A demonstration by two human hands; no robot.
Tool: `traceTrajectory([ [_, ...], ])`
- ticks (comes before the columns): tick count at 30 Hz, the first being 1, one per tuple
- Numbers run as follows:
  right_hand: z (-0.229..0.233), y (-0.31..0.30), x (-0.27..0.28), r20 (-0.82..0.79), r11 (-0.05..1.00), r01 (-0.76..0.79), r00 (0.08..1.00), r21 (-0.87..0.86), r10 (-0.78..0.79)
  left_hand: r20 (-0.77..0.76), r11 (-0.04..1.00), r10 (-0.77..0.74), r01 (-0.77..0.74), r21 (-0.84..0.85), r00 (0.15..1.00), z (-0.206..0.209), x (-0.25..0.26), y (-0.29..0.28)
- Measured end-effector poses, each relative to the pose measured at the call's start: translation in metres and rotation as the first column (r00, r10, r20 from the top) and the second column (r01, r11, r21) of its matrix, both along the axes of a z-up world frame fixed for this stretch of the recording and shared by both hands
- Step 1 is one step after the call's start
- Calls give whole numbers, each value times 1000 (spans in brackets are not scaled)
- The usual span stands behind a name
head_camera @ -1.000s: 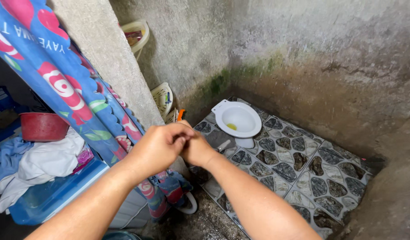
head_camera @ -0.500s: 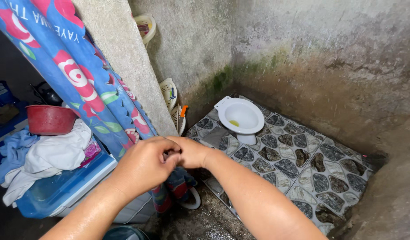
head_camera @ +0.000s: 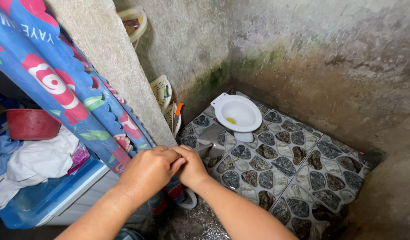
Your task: The person rinses a mop head in a bucket of water, squeezes the fabric by hand to remove excess water, and then operates the sliding wringing mechanism on the mop handle.
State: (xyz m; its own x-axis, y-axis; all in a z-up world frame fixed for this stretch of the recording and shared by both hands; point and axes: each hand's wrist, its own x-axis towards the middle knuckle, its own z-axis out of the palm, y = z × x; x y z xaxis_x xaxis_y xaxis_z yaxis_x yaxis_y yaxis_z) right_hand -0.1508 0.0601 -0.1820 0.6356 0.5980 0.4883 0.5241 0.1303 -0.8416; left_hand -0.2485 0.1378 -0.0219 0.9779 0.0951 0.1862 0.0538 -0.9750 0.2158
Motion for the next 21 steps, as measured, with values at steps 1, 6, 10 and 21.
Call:
traceTrajectory([
  [1, -3, 3, 5, -30, 998, -45, 999, -37, 44, 20, 999, 32, -31, -24, 999, -7, 1, 2],
  [6, -11, 13, 37, -67, 913, -176, 984, -368, 163, 118, 979, 109, -86, -185, 987, -35, 13, 1],
  [10, -1, -7, 55, -5, 884, -143, 988, -445, 157, -2, 945, 124, -119, -305, 992, -39, 24, -9],
  [21, 26, -15, 7, 82, 993, -84, 993, -79, 91, -5, 980, -36, 34, -195, 999, 29, -13, -9],
])
